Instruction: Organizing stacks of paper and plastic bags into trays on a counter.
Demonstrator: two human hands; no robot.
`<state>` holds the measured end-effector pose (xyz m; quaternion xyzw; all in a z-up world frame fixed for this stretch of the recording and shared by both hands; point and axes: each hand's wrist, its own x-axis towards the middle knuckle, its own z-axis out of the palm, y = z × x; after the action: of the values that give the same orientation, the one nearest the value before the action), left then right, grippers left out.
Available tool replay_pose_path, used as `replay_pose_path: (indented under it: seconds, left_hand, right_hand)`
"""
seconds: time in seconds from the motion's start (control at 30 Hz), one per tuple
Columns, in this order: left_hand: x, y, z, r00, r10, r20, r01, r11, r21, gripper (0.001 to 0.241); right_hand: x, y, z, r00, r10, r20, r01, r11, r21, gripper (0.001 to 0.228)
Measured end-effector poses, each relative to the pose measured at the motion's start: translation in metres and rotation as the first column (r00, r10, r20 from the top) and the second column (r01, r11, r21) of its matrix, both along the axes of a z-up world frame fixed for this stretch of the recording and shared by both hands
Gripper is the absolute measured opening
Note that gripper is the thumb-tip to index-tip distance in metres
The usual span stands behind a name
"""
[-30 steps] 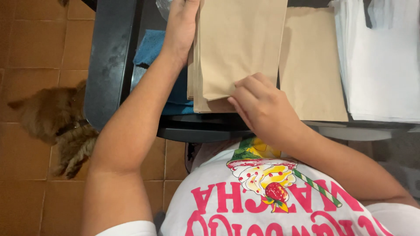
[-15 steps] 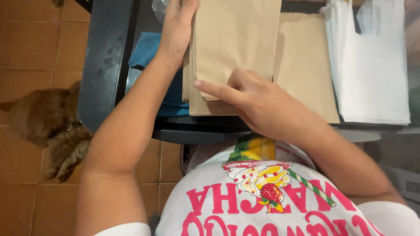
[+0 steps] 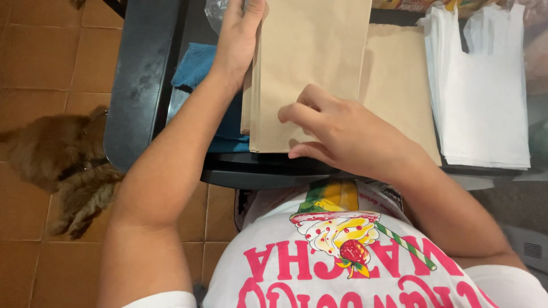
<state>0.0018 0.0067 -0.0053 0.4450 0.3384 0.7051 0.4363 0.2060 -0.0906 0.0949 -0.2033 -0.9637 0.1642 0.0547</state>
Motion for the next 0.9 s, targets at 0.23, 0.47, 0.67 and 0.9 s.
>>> replay_pose_path:
  seconds: [0.23, 0.47, 0.67, 0.9]
  left_hand:
    - [-0.003, 0.005, -0.007, 1.0, -0.004, -0.003, 0.004, 1.0, 0.013, 0.029]
    - [-0.004, 0.008, -0.01, 0.994, 0.069, -0.087, -0.07, 0.997, -0.012, 0.033]
    - [-0.003, 0.006, -0.008, 0.997, 0.03, -0.071, -0.024, 0.996, 0.087, 0.022]
    - [-0.002, 0.006, -0.006, 0.999, 0.014, -0.045, -0.011, 0.997, 0.08, 0.024]
  right_hand:
    - [-0.027, -0.027, -0.016, 0.978, 0.015, 0.208, -0.131, 0.822, 0.555, 0.042]
    - [-0.026, -0.026, -0.022, 0.985, 0.015, 0.172, -0.101, 0.86, 0.501, 0.044]
    - [-0.017, -0.02, -0.025, 0.994, -0.003, 0.108, -0.025, 0.967, 0.255, 0.035]
    - [-0.029, -0.02, -0.029, 0.984, 0.025, 0.177, -0.1, 0.9, 0.424, 0.036]
